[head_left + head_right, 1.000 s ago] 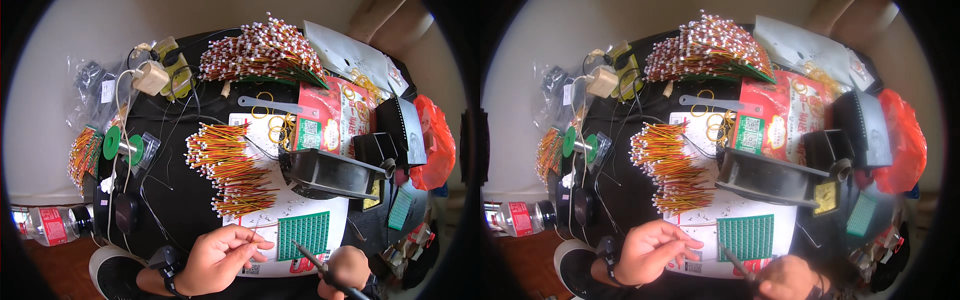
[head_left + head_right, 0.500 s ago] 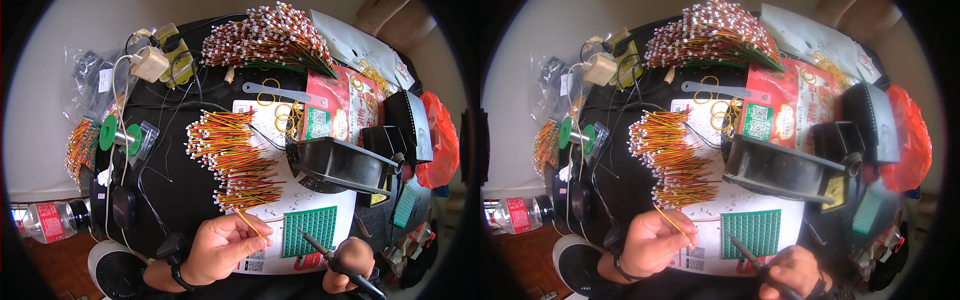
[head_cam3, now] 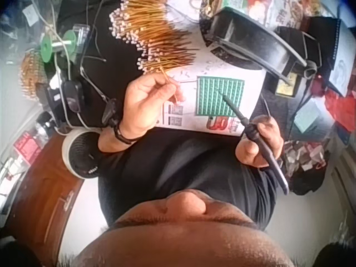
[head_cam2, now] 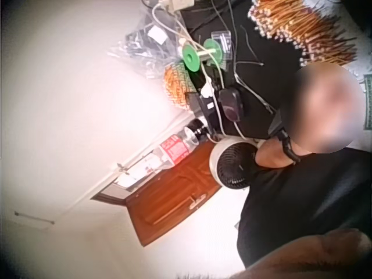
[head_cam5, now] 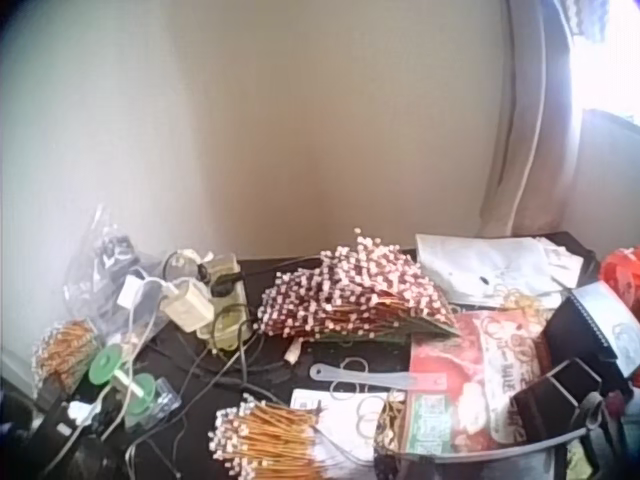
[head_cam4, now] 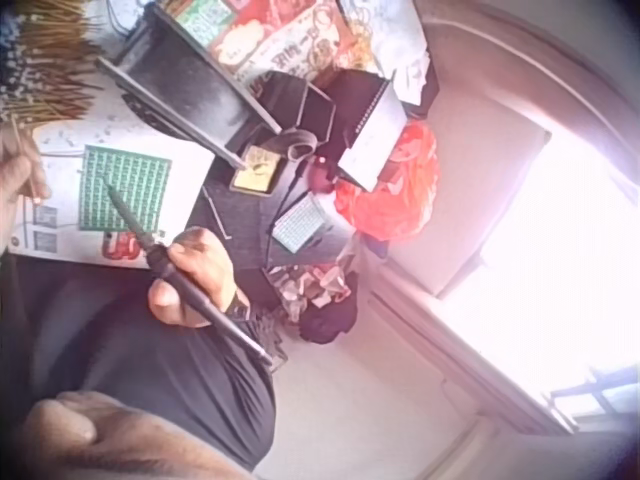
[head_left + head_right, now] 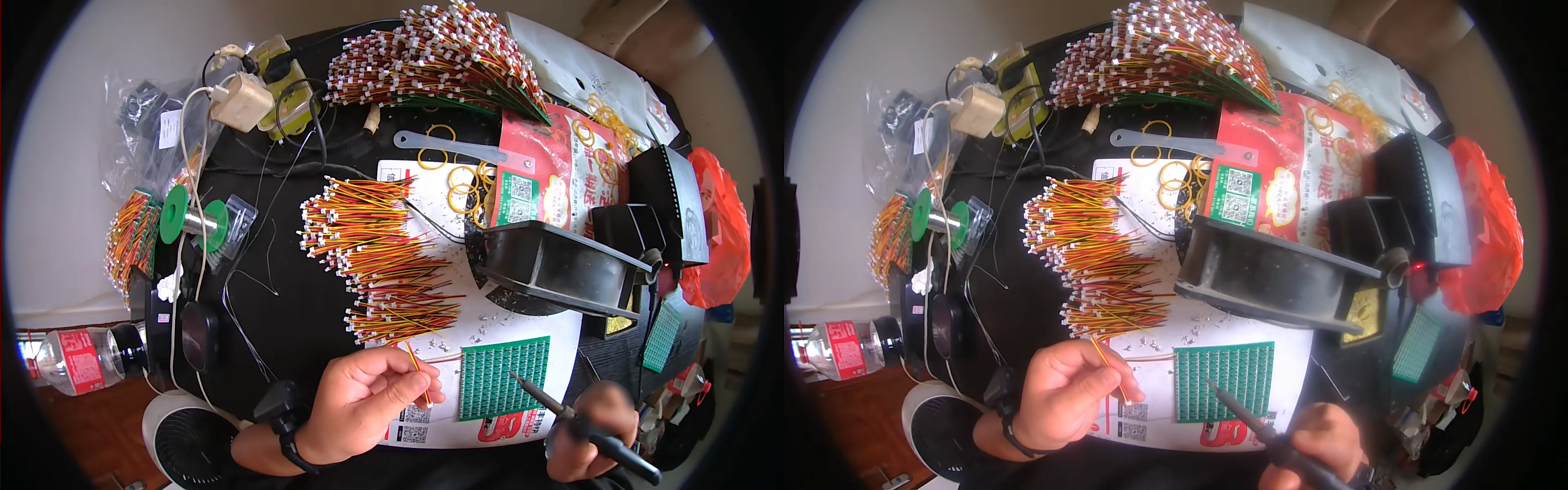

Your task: Soldering wires to printed circuit boards.

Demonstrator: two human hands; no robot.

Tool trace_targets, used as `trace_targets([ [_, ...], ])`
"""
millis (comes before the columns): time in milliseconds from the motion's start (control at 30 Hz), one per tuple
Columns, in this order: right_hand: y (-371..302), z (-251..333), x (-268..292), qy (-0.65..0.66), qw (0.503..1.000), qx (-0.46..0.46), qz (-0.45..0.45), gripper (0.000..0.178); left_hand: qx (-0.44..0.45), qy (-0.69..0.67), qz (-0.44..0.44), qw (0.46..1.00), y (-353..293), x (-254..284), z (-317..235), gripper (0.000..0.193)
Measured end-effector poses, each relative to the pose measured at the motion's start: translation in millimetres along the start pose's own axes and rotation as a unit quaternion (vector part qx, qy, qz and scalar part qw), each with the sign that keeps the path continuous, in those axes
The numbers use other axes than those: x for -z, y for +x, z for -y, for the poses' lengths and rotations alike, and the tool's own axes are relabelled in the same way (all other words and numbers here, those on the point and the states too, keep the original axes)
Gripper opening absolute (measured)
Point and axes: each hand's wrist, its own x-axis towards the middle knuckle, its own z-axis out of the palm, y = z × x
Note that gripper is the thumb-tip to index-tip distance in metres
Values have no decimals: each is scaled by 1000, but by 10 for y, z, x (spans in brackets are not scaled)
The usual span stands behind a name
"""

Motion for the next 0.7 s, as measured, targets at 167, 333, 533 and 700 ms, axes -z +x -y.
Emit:
trace_targets([
  [167,200,67,-94,42,996,66,33,46,-3,8,0,1000,2,-6,2,9],
  [333,-138,-99,-171,18,1000,22,-8,47,13,49,-13,999,-16,-25,-47,23],
  [533,-123,-267,-1,98,988,56,104,45,0,53,-13,999,-11,-84,-29,57],
  [700,-158,-161,-75,17,999,31,14,45,-6,26,0,1000,-9,-101,3,59],
])
